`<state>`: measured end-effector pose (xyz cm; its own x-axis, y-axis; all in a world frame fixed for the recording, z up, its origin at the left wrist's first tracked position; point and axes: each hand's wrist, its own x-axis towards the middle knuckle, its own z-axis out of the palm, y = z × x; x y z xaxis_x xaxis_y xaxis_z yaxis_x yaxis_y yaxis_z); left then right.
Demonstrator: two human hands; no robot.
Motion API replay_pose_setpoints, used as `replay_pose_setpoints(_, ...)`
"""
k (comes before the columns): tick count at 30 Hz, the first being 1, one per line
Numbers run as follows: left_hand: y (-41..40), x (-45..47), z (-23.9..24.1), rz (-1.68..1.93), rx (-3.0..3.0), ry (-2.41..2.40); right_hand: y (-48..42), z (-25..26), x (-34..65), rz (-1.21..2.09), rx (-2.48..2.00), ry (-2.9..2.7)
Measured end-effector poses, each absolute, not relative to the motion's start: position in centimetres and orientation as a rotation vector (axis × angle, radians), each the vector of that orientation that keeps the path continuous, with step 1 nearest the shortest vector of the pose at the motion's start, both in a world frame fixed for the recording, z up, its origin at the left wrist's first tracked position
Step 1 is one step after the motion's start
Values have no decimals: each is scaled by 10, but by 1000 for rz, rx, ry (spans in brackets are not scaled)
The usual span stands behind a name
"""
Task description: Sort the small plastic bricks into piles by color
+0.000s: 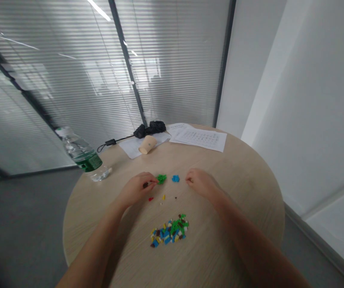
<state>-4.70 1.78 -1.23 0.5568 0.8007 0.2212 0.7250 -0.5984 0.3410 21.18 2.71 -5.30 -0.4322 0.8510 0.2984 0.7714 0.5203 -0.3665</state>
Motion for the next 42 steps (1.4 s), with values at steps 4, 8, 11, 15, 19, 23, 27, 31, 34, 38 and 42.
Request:
replay_pose_setpoints(4,17,-46,-12,516,2589,1282,14,-43,202,292,-1165,-2297)
replay_pose_setpoints(8,17,-46,-12,534,2602,1275,-9,-34,180,535,-859,-2441)
replay_pose_setpoints(11,17,-45,-12,534,2592,1284,-21,-33,170,662,-704,-2569)
replay_pose_setpoints(15,16,-45,-12,521,2576,1300,-23,-35,169,724,-720,-2616)
replay_pose_setpoints(19,16,-44,-12,511,2591,1273,-24,-35,169,746,-763,-2635)
replay_pose_setpoints(23,17,-44,-12,496,2585,1278,-28,-36,166,683,-775,-2677)
replay_pose_setpoints(27,17,-43,-13,473,2602,1298,-30,-36,164,659,-756,-2677)
replay_pose_setpoints(31,18,-42,-14,446,2620,1288,-23,-33,169,665,-809,-2570)
replay_pose_setpoints(34,17,-40,-15,440,2632,1274,-10,-34,177,483,-1024,-2379)
replay_pose_setpoints(38,14,-36,-14,413,2637,1243,14,-43,184,83,-1286,-2173)
replay_pose_setpoints(42,10,-31,-12,425,2635,1222,28,-51,179,-44,-1377,-2219)
